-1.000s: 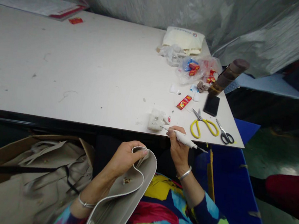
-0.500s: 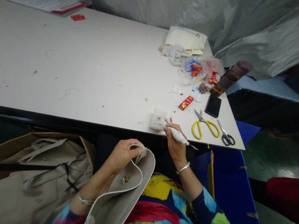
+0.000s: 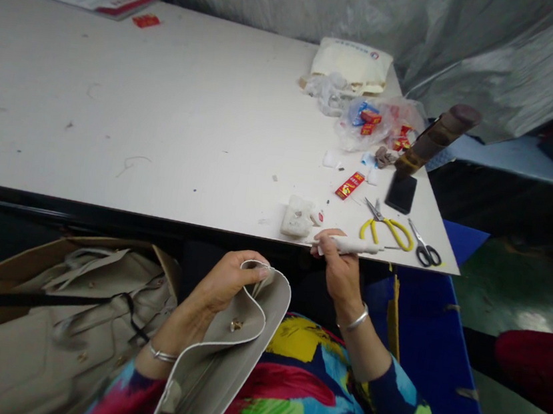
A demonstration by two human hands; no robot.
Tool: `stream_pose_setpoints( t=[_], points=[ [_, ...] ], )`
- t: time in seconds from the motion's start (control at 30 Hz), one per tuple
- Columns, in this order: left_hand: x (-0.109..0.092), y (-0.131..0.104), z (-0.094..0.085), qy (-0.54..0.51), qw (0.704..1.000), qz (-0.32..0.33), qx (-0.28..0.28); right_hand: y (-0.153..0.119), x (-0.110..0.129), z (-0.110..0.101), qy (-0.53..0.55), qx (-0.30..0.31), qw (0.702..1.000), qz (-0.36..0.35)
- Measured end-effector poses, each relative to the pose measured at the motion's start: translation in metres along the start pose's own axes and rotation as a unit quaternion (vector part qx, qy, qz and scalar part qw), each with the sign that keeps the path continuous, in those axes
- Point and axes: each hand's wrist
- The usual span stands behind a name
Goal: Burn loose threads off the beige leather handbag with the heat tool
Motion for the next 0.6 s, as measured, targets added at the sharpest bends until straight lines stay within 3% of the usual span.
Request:
stream_pose_setpoints(
  t=[0.1,0.17,0.33,0.6],
  points=[
    [0.000,0.000,-0.001,-0.009,1.000,-0.012,0.012,-0.008,0.007,0.003,0.080,0.095,0.991,0.045],
    [-0.001,-0.001,-0.001,-0.009,0.999,-0.016,0.027,-0.012,0.009,0.005,0.096,0.127,0.986,0.057],
    [-0.002,-0.001,-0.002,-0.018,0.999,-0.014,0.049,-0.014,0.008,0.008,0.099,0.158,0.980,0.072],
    [-0.001,-0.001,0.001,-0.043,0.998,-0.018,0.031,-0.013,0.007,0.011,0.079,0.180,0.978,0.072]
  ],
)
Point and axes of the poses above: each hand's wrist, its own y-axis towards the middle knuckle, its own z-axis out of the palm, x = y × z, and after that the axes turned 6 degrees about x, right-handed
